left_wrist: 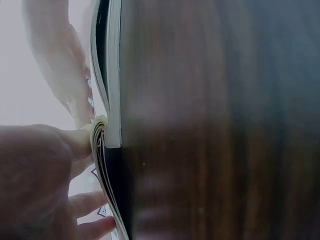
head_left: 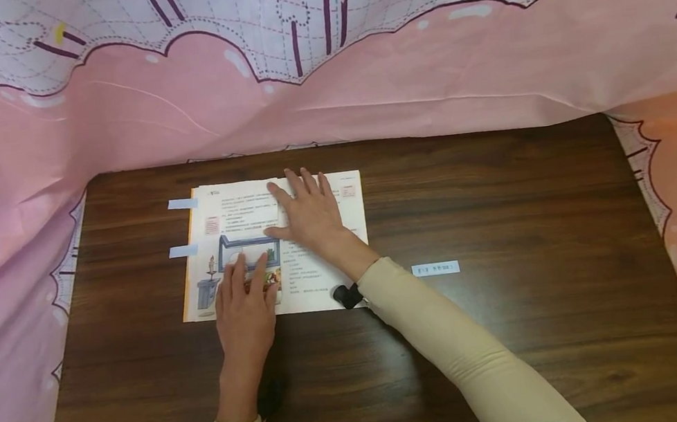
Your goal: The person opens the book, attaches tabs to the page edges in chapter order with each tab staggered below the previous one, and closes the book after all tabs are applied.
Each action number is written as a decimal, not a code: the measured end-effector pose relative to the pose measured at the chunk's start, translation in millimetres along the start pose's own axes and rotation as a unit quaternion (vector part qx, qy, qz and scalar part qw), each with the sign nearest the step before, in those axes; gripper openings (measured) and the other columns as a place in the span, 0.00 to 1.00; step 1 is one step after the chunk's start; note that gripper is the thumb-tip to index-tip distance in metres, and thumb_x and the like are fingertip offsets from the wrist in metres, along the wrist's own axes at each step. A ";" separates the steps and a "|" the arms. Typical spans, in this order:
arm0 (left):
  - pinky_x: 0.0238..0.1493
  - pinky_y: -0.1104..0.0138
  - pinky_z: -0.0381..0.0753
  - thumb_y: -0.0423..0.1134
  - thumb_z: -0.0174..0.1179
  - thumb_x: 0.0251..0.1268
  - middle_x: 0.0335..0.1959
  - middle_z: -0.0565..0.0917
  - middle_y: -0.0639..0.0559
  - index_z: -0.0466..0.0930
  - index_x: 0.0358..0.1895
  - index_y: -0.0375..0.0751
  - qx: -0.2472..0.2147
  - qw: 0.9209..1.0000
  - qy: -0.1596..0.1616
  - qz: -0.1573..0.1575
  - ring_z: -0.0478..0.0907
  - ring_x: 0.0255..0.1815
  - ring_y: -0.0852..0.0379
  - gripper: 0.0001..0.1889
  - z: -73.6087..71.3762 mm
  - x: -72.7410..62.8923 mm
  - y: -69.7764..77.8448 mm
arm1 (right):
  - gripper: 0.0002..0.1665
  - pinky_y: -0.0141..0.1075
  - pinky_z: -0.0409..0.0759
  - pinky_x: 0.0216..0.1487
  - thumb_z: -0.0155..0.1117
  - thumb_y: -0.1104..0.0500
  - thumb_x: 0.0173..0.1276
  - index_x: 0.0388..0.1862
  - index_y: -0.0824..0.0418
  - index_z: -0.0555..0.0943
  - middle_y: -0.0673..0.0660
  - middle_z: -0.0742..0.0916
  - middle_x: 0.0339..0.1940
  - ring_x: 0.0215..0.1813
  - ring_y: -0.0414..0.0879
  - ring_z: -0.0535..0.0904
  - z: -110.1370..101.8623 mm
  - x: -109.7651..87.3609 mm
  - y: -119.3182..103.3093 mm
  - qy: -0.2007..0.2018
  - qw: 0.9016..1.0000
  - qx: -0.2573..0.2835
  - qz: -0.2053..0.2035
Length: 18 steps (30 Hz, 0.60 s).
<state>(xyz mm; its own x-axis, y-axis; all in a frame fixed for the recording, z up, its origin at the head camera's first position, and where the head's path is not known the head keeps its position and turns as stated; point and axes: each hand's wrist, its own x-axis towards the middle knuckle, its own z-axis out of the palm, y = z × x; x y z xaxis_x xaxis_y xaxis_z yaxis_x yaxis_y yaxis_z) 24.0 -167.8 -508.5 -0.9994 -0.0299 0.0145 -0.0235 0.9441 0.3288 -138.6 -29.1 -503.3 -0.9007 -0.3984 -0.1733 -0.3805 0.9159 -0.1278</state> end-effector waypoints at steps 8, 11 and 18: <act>0.70 0.37 0.55 0.44 0.64 0.68 0.76 0.58 0.37 0.67 0.73 0.48 -0.002 1.000 0.001 -0.003 0.52 0.76 0.34 0.32 -2.0 1.4 1.8 | 0.56 0.54 0.37 0.78 0.39 0.16 0.61 0.82 0.36 0.41 0.55 0.49 0.83 0.82 0.56 0.42 3.8 -0.4 3.1 0.004 1.000 -0.027 -0.016; 0.66 0.36 0.61 0.44 0.67 0.65 0.74 0.62 0.37 0.69 0.71 0.47 -0.009 1.000 0.002 -0.002 0.57 0.74 0.34 0.31 -6.2 5.2 2.2 | 0.56 0.55 0.38 0.78 0.39 0.15 0.60 0.82 0.36 0.42 0.55 0.50 0.83 0.82 0.56 0.43 4.8 -0.9 5.9 0.010 1.000 -0.019 -0.021; 0.53 0.44 0.72 0.42 0.72 0.58 0.61 0.71 0.34 0.77 0.62 0.39 -0.036 0.999 0.018 -0.005 0.67 0.56 0.36 0.28 -19.6 14.8 7.4 | 0.56 0.55 0.38 0.77 0.46 0.17 0.60 0.82 0.39 0.49 0.55 0.53 0.82 0.82 0.56 0.43 4.6 -3.4 13.8 0.032 0.997 0.059 -0.038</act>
<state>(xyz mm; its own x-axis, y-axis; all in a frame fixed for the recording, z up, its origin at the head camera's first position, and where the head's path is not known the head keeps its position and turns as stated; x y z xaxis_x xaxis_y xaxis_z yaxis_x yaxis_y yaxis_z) 9.5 -167.6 -487.4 -0.9977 -0.0527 0.0435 -0.0313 0.9180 0.3953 -139.9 -15.3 -509.0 -0.8830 -0.4595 -0.0955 -0.4248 0.8690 -0.2536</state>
